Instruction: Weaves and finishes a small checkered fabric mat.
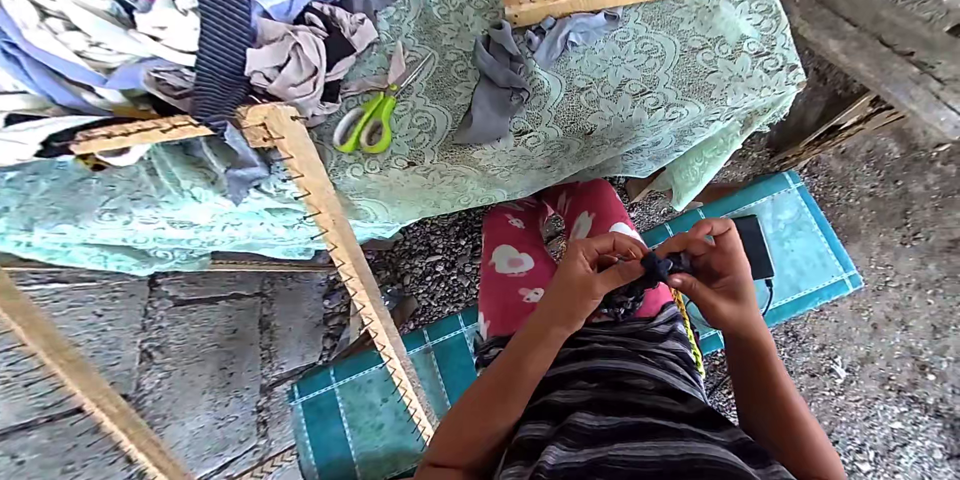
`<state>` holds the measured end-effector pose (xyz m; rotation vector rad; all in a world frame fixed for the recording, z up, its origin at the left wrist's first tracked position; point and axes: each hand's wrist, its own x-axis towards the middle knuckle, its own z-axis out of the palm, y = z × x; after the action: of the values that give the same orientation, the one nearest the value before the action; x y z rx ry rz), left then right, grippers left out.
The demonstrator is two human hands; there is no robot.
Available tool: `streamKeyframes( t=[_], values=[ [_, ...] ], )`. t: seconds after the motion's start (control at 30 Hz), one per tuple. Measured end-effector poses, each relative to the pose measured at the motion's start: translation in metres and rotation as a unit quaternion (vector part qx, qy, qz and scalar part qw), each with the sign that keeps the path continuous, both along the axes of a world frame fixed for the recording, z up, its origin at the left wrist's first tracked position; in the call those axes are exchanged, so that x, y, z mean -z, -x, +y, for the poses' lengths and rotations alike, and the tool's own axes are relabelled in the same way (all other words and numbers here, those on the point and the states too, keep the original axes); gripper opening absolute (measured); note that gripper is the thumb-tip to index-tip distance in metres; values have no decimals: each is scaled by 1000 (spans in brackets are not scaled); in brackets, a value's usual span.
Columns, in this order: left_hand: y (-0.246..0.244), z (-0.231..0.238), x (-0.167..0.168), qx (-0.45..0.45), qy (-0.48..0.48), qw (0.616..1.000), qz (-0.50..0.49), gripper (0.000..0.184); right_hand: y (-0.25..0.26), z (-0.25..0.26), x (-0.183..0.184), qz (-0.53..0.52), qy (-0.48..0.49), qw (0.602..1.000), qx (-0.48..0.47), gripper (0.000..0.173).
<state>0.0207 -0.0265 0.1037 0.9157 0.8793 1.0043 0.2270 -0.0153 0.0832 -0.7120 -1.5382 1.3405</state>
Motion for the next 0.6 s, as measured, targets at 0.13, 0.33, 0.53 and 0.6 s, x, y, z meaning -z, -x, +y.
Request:
streamKeyframes(
  t=[0.13,0.33,0.53,0.6],
  values=[
    [4,-2,9,-70,-16,997,-36,14,2,5,-9,-10,48,998,-25,37],
    [85,6,10,-307,34,927,-213,42,-7,13,-24,-15,89,995,-38,39],
    [194,-17,26,-416,-39,870,-261,45,-13,21,-29,-8,102,993,-55,40],
    [202,-23,25,-466,-51,868,-166,45,-10,23,-28,-3,103,992,-77,42]
  ],
)
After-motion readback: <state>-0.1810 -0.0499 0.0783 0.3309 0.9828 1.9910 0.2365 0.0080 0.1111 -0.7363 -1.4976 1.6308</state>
